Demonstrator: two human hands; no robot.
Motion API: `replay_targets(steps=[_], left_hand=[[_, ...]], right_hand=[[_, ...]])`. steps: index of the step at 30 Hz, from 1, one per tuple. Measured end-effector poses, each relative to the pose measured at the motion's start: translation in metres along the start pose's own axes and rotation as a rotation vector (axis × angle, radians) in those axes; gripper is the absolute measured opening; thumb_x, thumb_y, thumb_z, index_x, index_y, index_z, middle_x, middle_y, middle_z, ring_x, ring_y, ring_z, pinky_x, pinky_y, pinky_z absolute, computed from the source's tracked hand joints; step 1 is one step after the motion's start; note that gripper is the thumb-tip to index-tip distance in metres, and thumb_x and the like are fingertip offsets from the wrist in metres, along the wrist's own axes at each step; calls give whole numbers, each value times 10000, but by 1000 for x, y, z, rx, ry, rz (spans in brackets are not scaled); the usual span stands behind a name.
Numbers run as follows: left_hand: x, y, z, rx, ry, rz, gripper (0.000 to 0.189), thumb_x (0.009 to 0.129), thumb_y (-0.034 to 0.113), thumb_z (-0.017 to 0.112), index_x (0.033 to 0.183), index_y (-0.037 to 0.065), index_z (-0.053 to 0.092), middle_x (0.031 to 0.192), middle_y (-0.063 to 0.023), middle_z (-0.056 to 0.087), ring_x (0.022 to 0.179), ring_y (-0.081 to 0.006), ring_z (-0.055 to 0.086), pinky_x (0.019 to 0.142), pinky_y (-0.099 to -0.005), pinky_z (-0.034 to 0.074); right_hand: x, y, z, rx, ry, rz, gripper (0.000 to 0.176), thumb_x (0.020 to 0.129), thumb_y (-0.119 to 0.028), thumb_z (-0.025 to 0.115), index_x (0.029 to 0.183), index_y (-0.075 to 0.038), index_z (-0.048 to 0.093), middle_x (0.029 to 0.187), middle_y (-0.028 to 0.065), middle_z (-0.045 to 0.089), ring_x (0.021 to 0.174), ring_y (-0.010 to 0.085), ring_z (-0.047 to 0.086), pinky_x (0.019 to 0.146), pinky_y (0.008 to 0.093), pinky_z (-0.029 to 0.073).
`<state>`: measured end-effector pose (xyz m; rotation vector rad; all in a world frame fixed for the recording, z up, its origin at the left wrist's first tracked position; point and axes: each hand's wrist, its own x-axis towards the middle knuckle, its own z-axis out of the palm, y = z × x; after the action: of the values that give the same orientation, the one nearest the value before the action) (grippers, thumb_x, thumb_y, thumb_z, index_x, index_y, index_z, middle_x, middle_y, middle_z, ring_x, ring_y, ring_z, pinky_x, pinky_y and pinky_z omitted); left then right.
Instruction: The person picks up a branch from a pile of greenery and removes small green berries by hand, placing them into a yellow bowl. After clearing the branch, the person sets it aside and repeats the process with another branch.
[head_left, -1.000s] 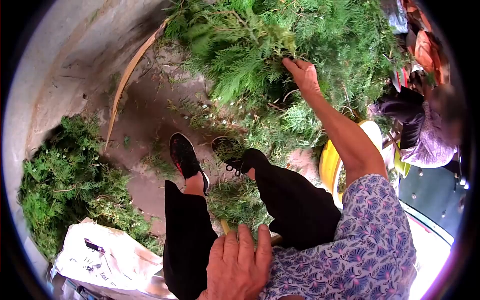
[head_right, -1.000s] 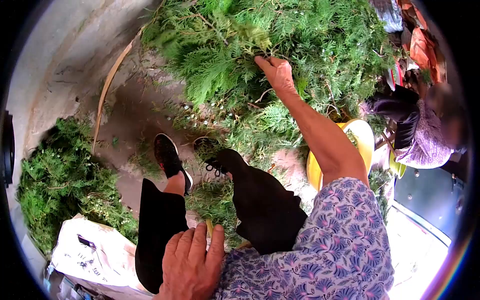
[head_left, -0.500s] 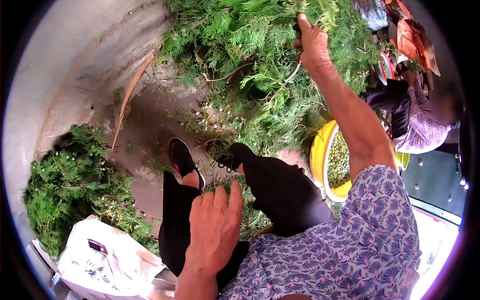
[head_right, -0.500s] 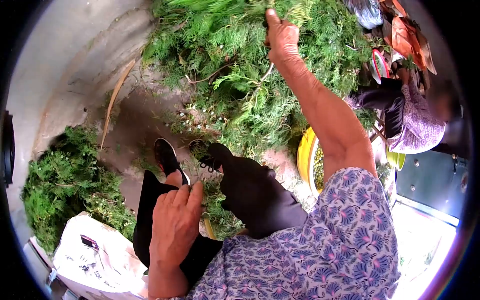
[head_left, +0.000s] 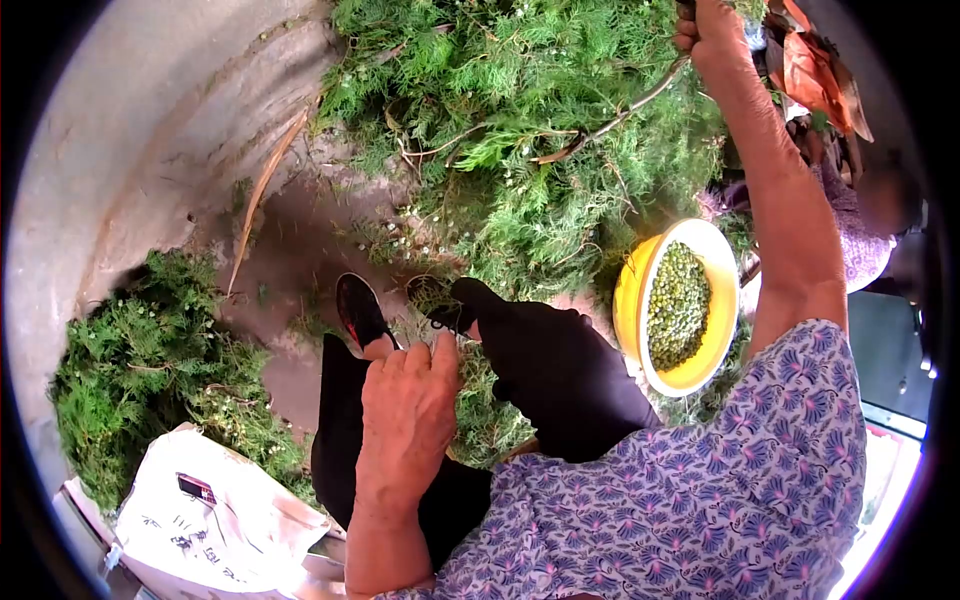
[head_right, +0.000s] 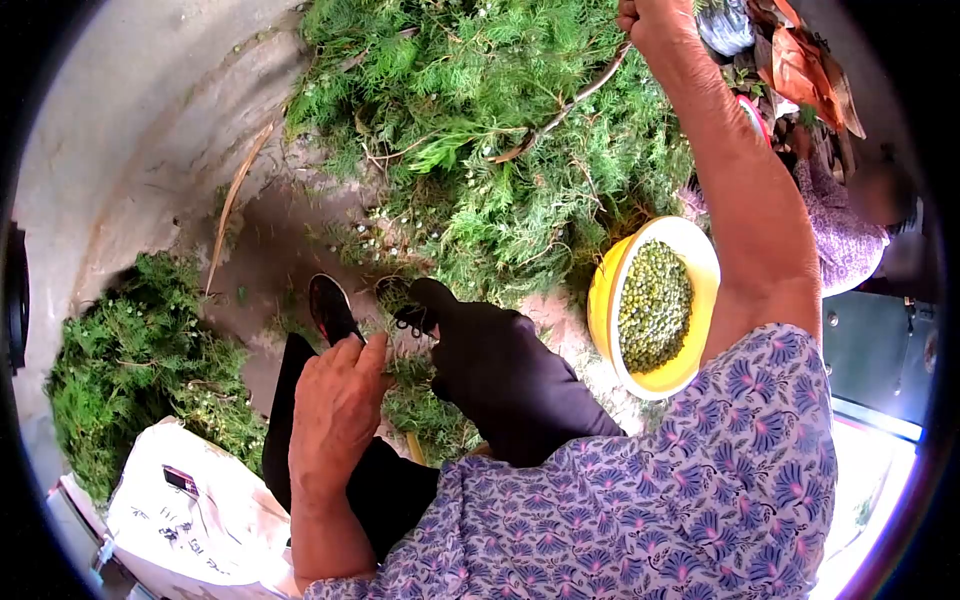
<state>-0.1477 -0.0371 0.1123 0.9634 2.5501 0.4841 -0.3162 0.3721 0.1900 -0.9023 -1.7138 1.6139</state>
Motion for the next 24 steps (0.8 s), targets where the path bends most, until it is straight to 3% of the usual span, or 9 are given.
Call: replay_targets(steps=[5,7,9,13,14,17,19,22,24], left_hand=[[2,-1,3,16,15,5,334,763,109,622,1076,41,529,801,-93,535,803,-258,547,681,-363,403],[5,1,2,21,5,17,336,763,109,623,1078,42,529,798,-92,536,800,-260,548,682,-363,404],[7,1,0,29,1,13,337,762,110,624,1079,42,529,795,-90,536,797,-261,548,683,-363,404],[8,2,3,12,18,27,344,755,106,628,1074,32,524,778,-93,536,798,-262,547,684,-370,410],[8,1,3,-2,9,31,347,750,106,631,1070,28,521,772,-93,536,800,-261,546,683,-372,412],[5,0,5,16,17,40,354,736,104,640,1059,25,518,756,-91,530,797,-255,545,680,-372,414],[3,0,3,27,27,29,360,731,113,643,1060,32,520,771,-87,536,791,-248,545,675,-366,412],[-3,-3,-2,41,5,20,366,739,115,629,1081,37,523,827,-82,552,783,-231,543,667,-350,404],[-9,-6,-4,34,-31,0,369,741,110,624,1087,30,525,830,-82,550,779,-227,540,669,-349,404]], right_hand=[[-10,-27,-11,-201,-22,-48,270,909,-347,506,773,-125,435,550,-3,347,424,107,276,368,271,222],[136,4,-88,-114,-422,-36,306,882,-391,531,768,-125,433,549,-2,358,425,104,272,378,269,224],[149,-6,-112,-7,-303,168,353,841,-449,565,773,-124,445,568,6,388,433,114,290,397,276,244],[45,3,-73,-351,182,35,330,809,-372,656,774,-81,503,590,0,464,411,89,358,363,244,280],[47,22,-82,-369,-30,-201,299,804,-374,647,775,-108,513,587,-18,427,414,86,321,384,248,231],[28,62,-77,-474,-23,-80,324,804,-387,641,772,-85,529,592,5,463,451,104,384,402,285,292],[39,108,-92,-648,-217,41,363,794,-390,636,845,-33,591,670,59,555,538,144,509,472,316,395],[43,165,-95,-1490,-119,-214,531,720,-440,646,1061,-33,628,1024,205,616,1004,306,570,865,417,433],[38,189,-80,-1458,-167,-312,506,731,-426,640,1065,-46,628,1060,206,603,1005,310,571,853,407,442]])
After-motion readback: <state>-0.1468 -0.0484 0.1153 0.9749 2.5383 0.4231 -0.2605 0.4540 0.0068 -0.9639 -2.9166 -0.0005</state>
